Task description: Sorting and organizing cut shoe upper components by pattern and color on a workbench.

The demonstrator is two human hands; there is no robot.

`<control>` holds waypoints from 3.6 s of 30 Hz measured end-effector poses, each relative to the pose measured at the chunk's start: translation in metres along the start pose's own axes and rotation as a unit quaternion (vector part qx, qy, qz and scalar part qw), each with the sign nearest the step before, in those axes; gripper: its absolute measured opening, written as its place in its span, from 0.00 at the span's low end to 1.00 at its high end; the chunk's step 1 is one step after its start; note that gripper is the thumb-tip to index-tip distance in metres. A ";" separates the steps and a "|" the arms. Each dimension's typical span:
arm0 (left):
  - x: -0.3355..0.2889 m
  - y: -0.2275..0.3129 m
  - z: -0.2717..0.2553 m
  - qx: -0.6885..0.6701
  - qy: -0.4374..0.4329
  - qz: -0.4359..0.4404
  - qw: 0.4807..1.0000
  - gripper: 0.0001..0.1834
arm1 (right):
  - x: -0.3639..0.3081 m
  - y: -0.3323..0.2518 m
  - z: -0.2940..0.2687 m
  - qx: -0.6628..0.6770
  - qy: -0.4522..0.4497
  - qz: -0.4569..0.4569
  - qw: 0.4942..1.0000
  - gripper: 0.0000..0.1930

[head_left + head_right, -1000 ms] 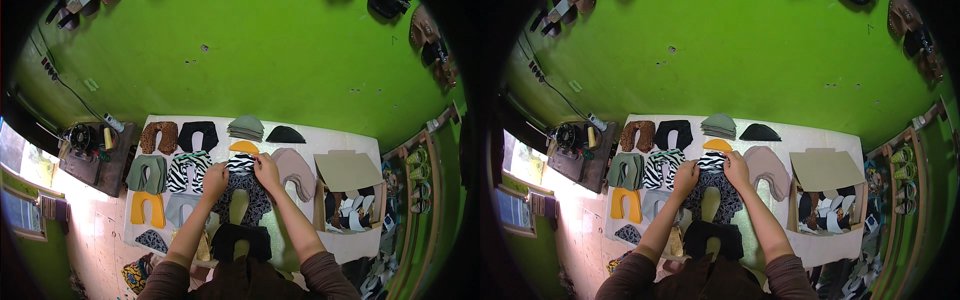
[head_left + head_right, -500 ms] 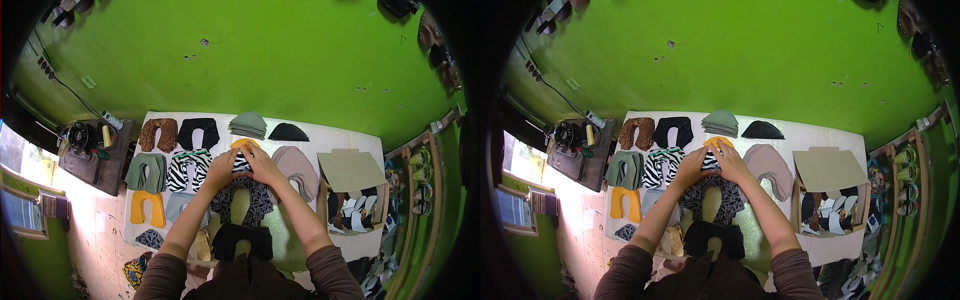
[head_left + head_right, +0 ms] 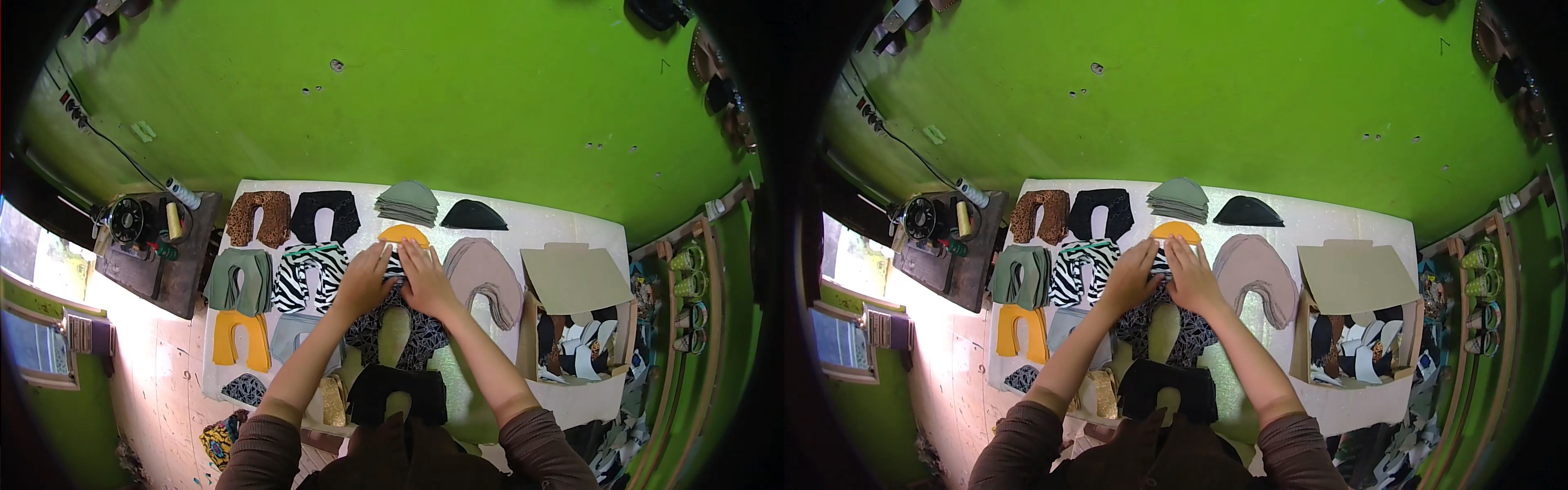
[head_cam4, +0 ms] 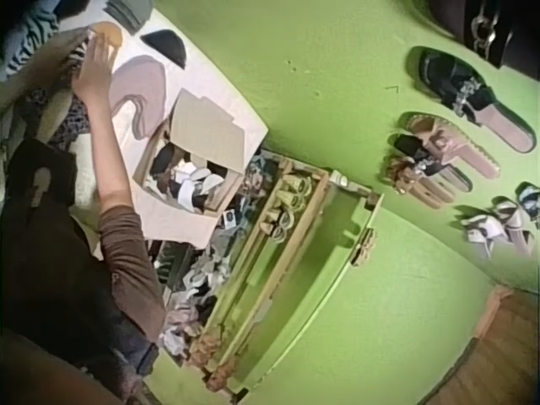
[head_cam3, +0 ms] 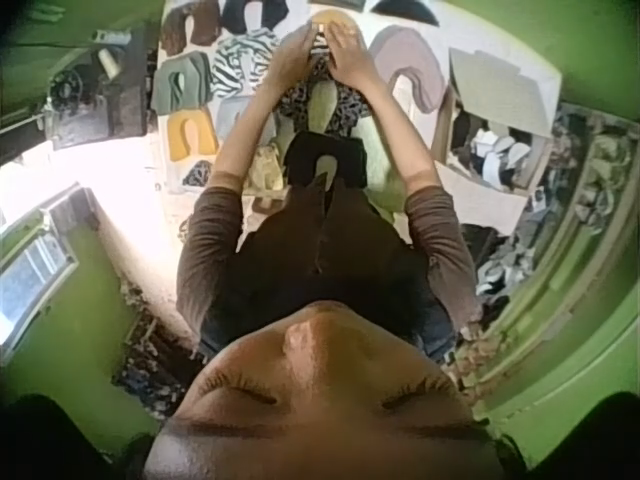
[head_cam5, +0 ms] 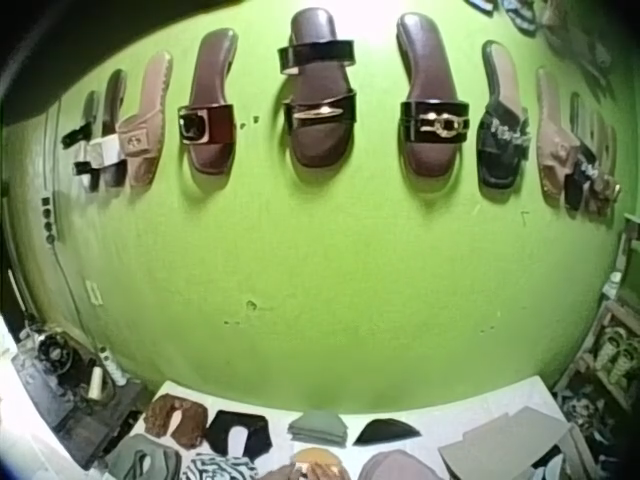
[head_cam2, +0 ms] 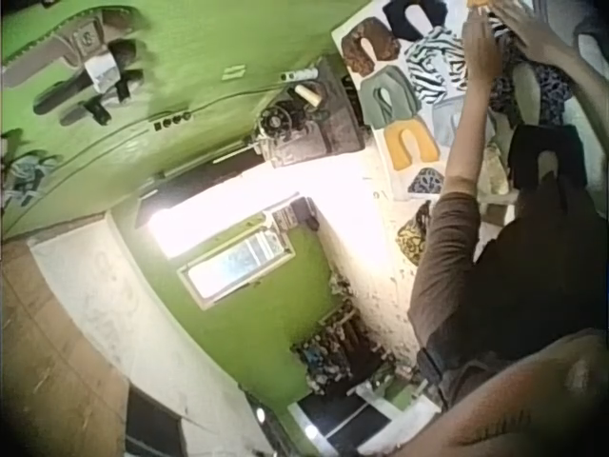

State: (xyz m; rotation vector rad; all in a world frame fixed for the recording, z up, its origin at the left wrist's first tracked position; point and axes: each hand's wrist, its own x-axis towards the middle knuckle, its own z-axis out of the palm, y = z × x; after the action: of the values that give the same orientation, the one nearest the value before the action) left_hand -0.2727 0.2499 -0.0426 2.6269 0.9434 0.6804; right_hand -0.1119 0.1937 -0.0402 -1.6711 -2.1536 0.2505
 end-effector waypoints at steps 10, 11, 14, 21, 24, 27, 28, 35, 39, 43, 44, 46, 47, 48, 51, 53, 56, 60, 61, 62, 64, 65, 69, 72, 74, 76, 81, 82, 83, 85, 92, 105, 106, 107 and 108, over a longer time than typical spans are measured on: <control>-0.026 0.013 0.035 0.117 -0.046 -0.061 0.990 0.29 | -0.018 -0.011 0.028 -0.056 0.011 0.068 0.996 0.36; -0.026 0.012 0.036 0.117 -0.046 -0.062 0.990 0.29 | -0.017 -0.011 0.030 -0.064 0.008 0.073 0.995 0.35; -0.026 0.008 0.038 0.101 -0.059 -0.069 0.991 0.29 | -0.015 -0.008 0.038 -0.070 0.015 0.081 0.994 0.36; -0.025 0.002 0.041 0.083 -0.050 -0.067 0.993 0.30 | -0.013 -0.005 0.045 -0.061 0.017 0.087 0.994 0.36; -0.024 0.001 0.042 0.095 -0.037 -0.055 0.993 0.31 | -0.013 -0.006 0.044 -0.055 0.019 0.091 0.994 0.37; -0.026 0.004 0.040 0.101 -0.032 -0.051 0.993 0.31 | -0.013 -0.006 0.044 -0.060 0.034 0.084 0.994 0.37; -0.025 0.005 0.038 0.101 -0.039 -0.051 0.993 0.30 | -0.014 -0.005 0.043 -0.056 0.034 0.081 0.995 0.37; -0.017 0.009 0.012 0.087 -0.011 -0.026 0.996 0.31 | -0.011 -0.004 0.021 -0.037 0.039 0.059 0.997 0.33; -0.012 0.005 -0.006 0.085 -0.014 -0.037 0.996 0.36 | -0.009 0.003 -0.005 -0.002 0.031 0.051 0.998 0.35; -0.009 -0.009 -0.002 0.103 -0.052 -0.044 0.992 0.44 | -0.003 0.012 -0.008 0.011 -0.022 0.050 0.998 0.39; -0.008 -0.011 0.000 0.105 -0.081 -0.057 0.990 0.45 | -0.001 0.013 -0.007 0.015 -0.054 0.050 0.997 0.40; -0.004 -0.011 0.002 0.121 -0.095 -0.049 0.987 0.46 | 0.002 0.014 -0.004 0.011 -0.058 0.037 0.998 0.41; -0.001 -0.010 0.002 0.109 -0.117 -0.053 0.986 0.44 | 0.004 0.014 -0.003 0.005 -0.063 0.022 0.998 0.41; 0.002 -0.010 0.002 0.096 -0.139 -0.057 0.984 0.43 | 0.007 0.016 -0.002 0.007 -0.063 0.023 0.998 0.41; 0.005 -0.012 0.003 0.082 -0.132 -0.051 0.987 0.41 | 0.017 0.016 -0.004 -0.027 -0.063 -0.029 0.997 0.42; 0.007 -0.013 0.005 0.079 -0.128 -0.041 0.988 0.41 | 0.021 0.018 -0.002 -0.025 -0.044 -0.046 0.998 0.43; 0.012 -0.018 0.009 0.060 -0.165 -0.067 0.982 0.41 | 0.029 0.020 0.005 -0.007 -0.098 -0.019 0.995 0.44; 0.014 -0.026 0.014 0.033 -0.194 -0.081 0.977 0.40 | 0.033 0.020 0.008 -0.003 -0.127 0.007 0.992 0.44; 0.015 -0.027 0.016 0.015 -0.206 -0.092 0.974 0.40 | 0.033 0.020 0.008 0.002 -0.134 0.014 0.991 0.44; 0.016 -0.029 0.017 0.014 -0.208 -0.092 0.974 0.40 | 0.034 0.020 0.008 0.007 -0.141 0.022 0.990 0.43; 0.017 -0.032 0.020 0.004 -0.207 -0.085 0.975 0.40 | 0.035 0.019 0.007 0.016 -0.147 0.036 0.988 0.43; 0.018 -0.034 0.021 0.003 -0.208 -0.085 0.974 0.40 | 0.035 0.019 0.006 0.024 -0.151 0.049 0.987 0.42; 0.026 -0.032 0.024 -0.008 -0.219 -0.076 0.973 0.36 | 0.035 0.029 0.011 0.020 -0.153 0.045 0.987 0.42; 0.026 -0.031 0.024 -0.007 -0.217 -0.076 0.973 0.34 | 0.034 0.030 0.011 0.014 -0.150 0.043 0.988 0.42; 0.025 -0.031 0.024 -0.004 -0.217 -0.076 0.973 0.33 | 0.035 0.027 0.009 0.009 -0.159 0.056 0.986 0.41; 0.024 -0.031 0.024 0.002 -0.223 -0.084 0.971 0.36 | 0.034 0.026 0.006 0.007 -0.155 0.050 0.987 0.41; 0.019 -0.029 0.018 -0.005 -0.165 -0.053 0.985 0.40 | 0.029 0.027 -0.003 0.016 -0.101 0.012 0.995 0.40; 0.020 -0.029 0.016 -0.007 -0.154 -0.044 0.987 0.41 | 0.028 0.028 -0.005 0.027 -0.101 0.003 0.995 0.39; 0.023 -0.027 0.012 0.000 -0.193 -0.059 0.979 0.39 | 0.028 0.029 -0.005 0.039 -0.101 -0.006 0.994 0.39; 0.023 -0.028 0.012 0.003 -0.201 -0.067 0.977 0.38 | 0.028 0.028 -0.005 0.039 -0.117 0.009 0.992 0.39; 0.019 -0.022 0.003 0.022 -0.197 -0.080 0.977 0.38 | 0.026 0.022 -0.012 0.044 -0.140 0.018 0.989 0.34; -0.068 0.039 -0.022 0.006 0.067 -0.129 0.989 0.17 | -0.041 -0.022 0.008 0.065 0.041 -0.073 0.994 0.25; -0.080 0.045 -0.018 0.000 0.081 -0.129 0.988 0.16 | -0.042 -0.028 0.012 0.053 0.041 -0.088 0.994 0.25; -0.088 0.049 -0.015 -0.004 0.096 -0.131 0.987 0.15 | -0.041 -0.031 0.015 0.041 0.040 -0.104 0.993 0.25; -0.094 0.052 -0.012 -0.003 0.097 -0.132 0.987 0.15 | -0.039 -0.031 0.019 0.042 0.040 -0.106 0.993 0.25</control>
State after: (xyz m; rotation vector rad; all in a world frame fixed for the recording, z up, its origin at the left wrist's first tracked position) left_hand -0.3149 0.1506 -0.0437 2.4002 1.3132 0.8770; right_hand -0.1391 0.1495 -0.0534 -1.3709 -2.2077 0.2053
